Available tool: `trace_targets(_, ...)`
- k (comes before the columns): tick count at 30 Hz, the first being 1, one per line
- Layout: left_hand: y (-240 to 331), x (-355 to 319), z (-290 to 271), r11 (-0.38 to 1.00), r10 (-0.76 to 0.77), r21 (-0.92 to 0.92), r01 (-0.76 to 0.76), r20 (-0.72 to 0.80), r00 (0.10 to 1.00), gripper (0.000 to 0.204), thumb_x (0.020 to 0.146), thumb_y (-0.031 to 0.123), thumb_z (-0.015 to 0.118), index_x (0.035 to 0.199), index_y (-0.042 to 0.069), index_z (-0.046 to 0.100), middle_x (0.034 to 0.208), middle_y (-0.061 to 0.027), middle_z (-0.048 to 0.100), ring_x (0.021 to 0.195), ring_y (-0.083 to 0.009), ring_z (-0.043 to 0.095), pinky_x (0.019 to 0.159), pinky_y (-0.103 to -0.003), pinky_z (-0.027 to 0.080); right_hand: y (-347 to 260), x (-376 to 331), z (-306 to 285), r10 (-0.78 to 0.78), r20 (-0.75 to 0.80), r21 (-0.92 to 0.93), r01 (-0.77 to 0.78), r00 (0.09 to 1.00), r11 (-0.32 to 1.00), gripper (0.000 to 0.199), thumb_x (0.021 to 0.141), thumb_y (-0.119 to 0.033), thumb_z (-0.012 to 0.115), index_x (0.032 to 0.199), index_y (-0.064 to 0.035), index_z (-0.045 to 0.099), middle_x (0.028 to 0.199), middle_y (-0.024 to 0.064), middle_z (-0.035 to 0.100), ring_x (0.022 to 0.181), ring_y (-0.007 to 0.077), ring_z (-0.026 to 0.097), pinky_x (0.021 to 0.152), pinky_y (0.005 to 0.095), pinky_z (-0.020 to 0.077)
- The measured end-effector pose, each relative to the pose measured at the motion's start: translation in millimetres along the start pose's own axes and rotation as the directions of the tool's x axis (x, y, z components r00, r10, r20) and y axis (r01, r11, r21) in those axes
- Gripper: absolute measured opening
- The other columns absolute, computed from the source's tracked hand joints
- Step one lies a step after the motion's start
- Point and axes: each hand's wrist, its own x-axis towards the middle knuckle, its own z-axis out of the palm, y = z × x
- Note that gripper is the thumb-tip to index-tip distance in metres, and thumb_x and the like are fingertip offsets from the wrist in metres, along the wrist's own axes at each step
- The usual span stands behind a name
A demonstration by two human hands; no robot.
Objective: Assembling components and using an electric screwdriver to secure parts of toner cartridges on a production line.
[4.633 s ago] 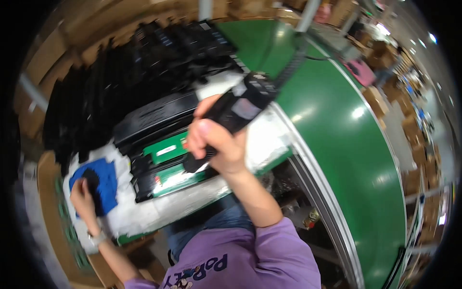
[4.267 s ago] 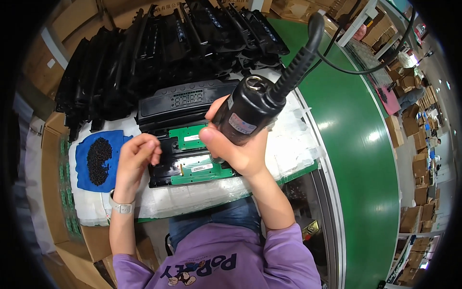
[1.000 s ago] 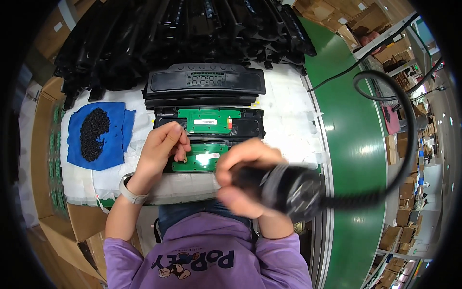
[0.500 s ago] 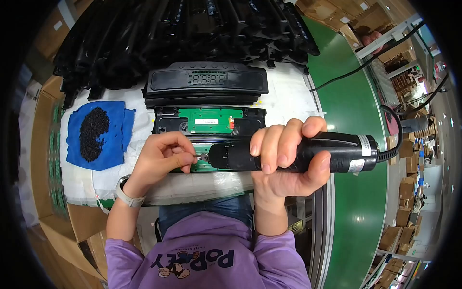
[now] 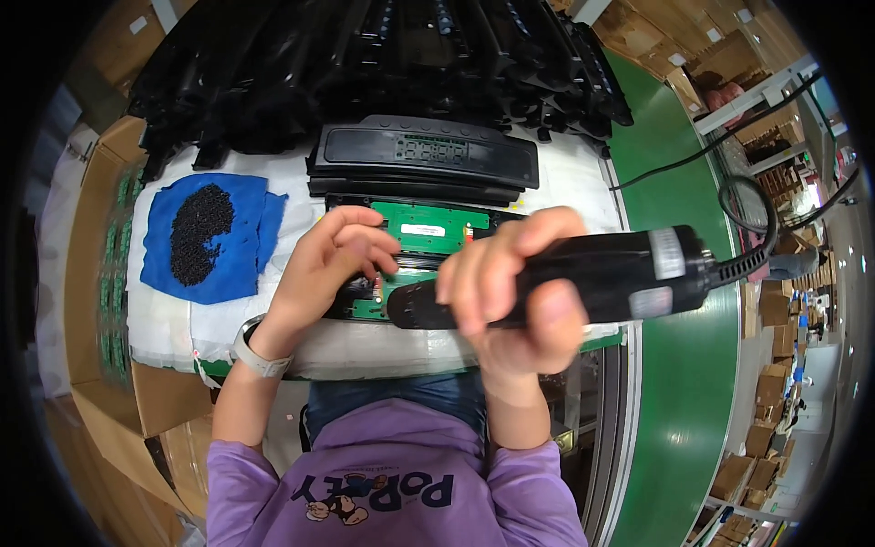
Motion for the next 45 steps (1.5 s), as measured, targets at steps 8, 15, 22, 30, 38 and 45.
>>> trace_targets(8, -13.8, 3.8, -4.6, 0.988, 0.156, 0.043, -0.150, -0.220, 0.963, 0.017, 0.095, 0.012, 0.037, 0.108, 0.000, 0.037, 0.109, -0.0201, 0.057, 0.102, -0.0242, 0.061, 0.083, -0.028, 0.049, 27.8, -14.5, 34.0, 0.255, 0.028, -0.270, -0.239, 0.966, 0.933, 0.040, 0.077, -0.027, 0.073, 0.095, -0.0038, 0.045, 0.061, 0.0025, 0.052, 0.049, 0.0140, 0.049, 0.049, 0.0275, 0.0401)
trace_targets(15, -6.7, 2.9, -5.2, 0.984, 0.117, -0.105, -0.145, -0.234, 0.965, 0.020, 0.096, 0.015, 0.039, 0.110, 0.000, 0.038, 0.103, -0.0198, 0.059, 0.093, -0.0238, 0.064, 0.075, -0.027, 0.052, 34.5, -14.3, 31.2, 0.289, 0.143, -0.441, -0.200, 0.947, 0.875, 0.040, 0.077, -0.025, 0.075, 0.093, -0.0039, 0.045, 0.061, 0.0027, 0.052, 0.050, 0.0134, 0.048, 0.048, 0.0269, 0.0388)
trace_targets(22, -11.8, 7.4, -7.4, 0.985, 0.147, -0.046, -0.164, -0.252, 0.956, 0.018, 0.095, 0.012, 0.041, 0.104, -0.003, 0.049, 0.101, -0.0159, 0.060, 0.090, -0.0209, 0.065, 0.072, -0.026, 0.052, 35.4, -16.1, 38.2, 0.271, 0.186, -0.493, -0.149, 0.944, 0.857, 0.037, 0.077, -0.021, 0.074, 0.092, -0.0026, 0.045, 0.062, 0.0039, 0.052, 0.050, 0.0133, 0.046, 0.047, 0.0265, 0.0385)
trace_targets(30, -11.4, 4.2, 0.4, 0.982, 0.074, -0.142, -0.125, -0.320, 0.944, 0.019, 0.096, 0.013, 0.042, 0.100, -0.003, 0.051, 0.093, -0.0140, 0.062, 0.078, -0.0197, 0.067, 0.065, -0.025, 0.053, 44.8, -1.1, 50.5, 0.301, 0.403, -0.622, 0.018, 0.864, 0.782, 0.025, 0.063, 0.000, 0.074, 0.076, -0.0002, 0.052, 0.056, 0.0041, 0.051, 0.052, 0.0130, 0.053, 0.053, 0.0247, 0.0437)
trace_targets(38, -15.1, 0.2, -2.9, 0.980, 0.171, -0.030, -0.195, -0.364, 0.916, 0.024, 0.097, 0.022, 0.043, 0.090, 0.002, 0.053, 0.056, -0.0007, 0.050, 0.044, -0.0043, 0.041, 0.041, -0.019, 0.030, 38.6, -2.9, 43.9, 0.326, 0.309, -0.561, -0.105, 0.894, 0.821, 0.028, 0.069, -0.009, 0.076, 0.081, 0.0000, 0.053, 0.063, 0.0050, 0.053, 0.055, 0.0149, 0.053, 0.052, 0.0276, 0.0451)
trace_targets(45, -5.0, 2.1, 0.4, 0.944, 0.198, -0.207, -0.257, -0.268, 0.943, 0.014, 0.092, 0.016, 0.053, 0.096, 0.004, 0.048, 0.064, -0.0003, 0.053, 0.050, -0.0053, 0.046, 0.047, -0.017, 0.034, 19.6, 16.2, 5.9, -0.036, 0.103, 0.023, 0.033, 0.994, 0.999, 0.032, 0.086, -0.033, 0.057, 0.100, -0.0051, 0.046, 0.060, -0.0001, 0.048, 0.044, 0.0122, 0.046, 0.053, 0.0322, 0.0433)
